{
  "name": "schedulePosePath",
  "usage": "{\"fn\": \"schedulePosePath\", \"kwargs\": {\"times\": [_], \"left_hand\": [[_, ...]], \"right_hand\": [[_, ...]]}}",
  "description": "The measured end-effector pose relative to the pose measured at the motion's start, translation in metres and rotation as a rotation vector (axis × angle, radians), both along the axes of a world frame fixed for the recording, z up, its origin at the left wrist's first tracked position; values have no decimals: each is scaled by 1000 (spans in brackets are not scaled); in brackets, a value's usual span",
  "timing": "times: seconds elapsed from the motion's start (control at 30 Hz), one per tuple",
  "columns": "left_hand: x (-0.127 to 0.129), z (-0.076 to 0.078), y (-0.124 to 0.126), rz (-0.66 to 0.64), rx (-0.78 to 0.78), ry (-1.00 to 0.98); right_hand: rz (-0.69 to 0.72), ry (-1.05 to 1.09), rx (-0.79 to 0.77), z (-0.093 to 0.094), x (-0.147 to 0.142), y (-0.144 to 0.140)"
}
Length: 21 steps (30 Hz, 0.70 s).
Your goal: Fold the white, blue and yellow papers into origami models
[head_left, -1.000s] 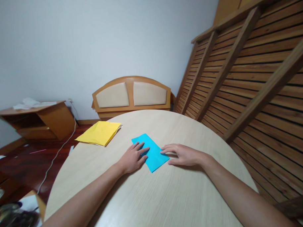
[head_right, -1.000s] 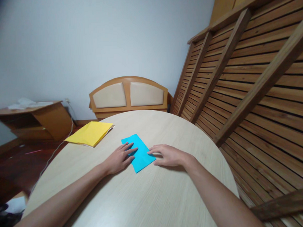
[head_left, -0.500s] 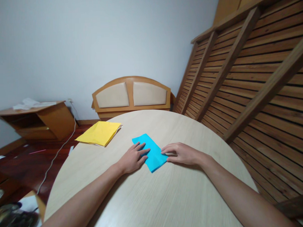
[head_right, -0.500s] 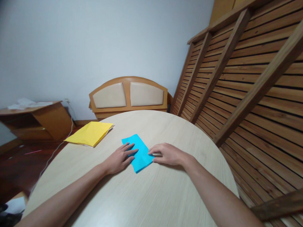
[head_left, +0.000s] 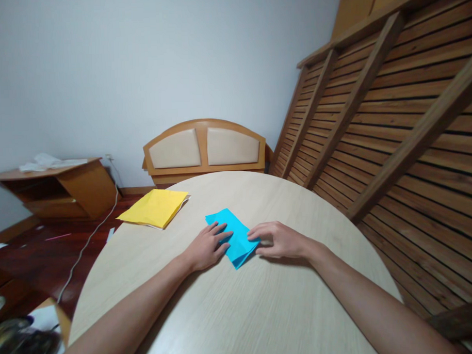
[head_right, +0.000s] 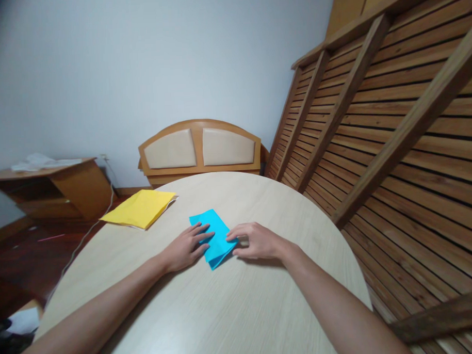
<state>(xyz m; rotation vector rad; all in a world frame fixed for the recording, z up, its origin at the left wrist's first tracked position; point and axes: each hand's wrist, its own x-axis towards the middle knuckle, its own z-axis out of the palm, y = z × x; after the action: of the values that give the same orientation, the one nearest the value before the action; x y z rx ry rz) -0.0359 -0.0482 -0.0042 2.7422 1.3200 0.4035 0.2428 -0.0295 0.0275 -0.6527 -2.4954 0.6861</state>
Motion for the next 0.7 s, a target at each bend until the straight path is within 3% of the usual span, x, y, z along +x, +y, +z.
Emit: {"fn": "schedulePosePath", "kwargs": {"times": [0.4, 0.7], "left_hand": [[3, 5, -3, -19, -11, -25], [0, 16, -8, -79, 0, -99]], "right_hand": [[21, -101, 121, -2, 2, 6], [-158, -103, 121, 4, 4, 1]]}}
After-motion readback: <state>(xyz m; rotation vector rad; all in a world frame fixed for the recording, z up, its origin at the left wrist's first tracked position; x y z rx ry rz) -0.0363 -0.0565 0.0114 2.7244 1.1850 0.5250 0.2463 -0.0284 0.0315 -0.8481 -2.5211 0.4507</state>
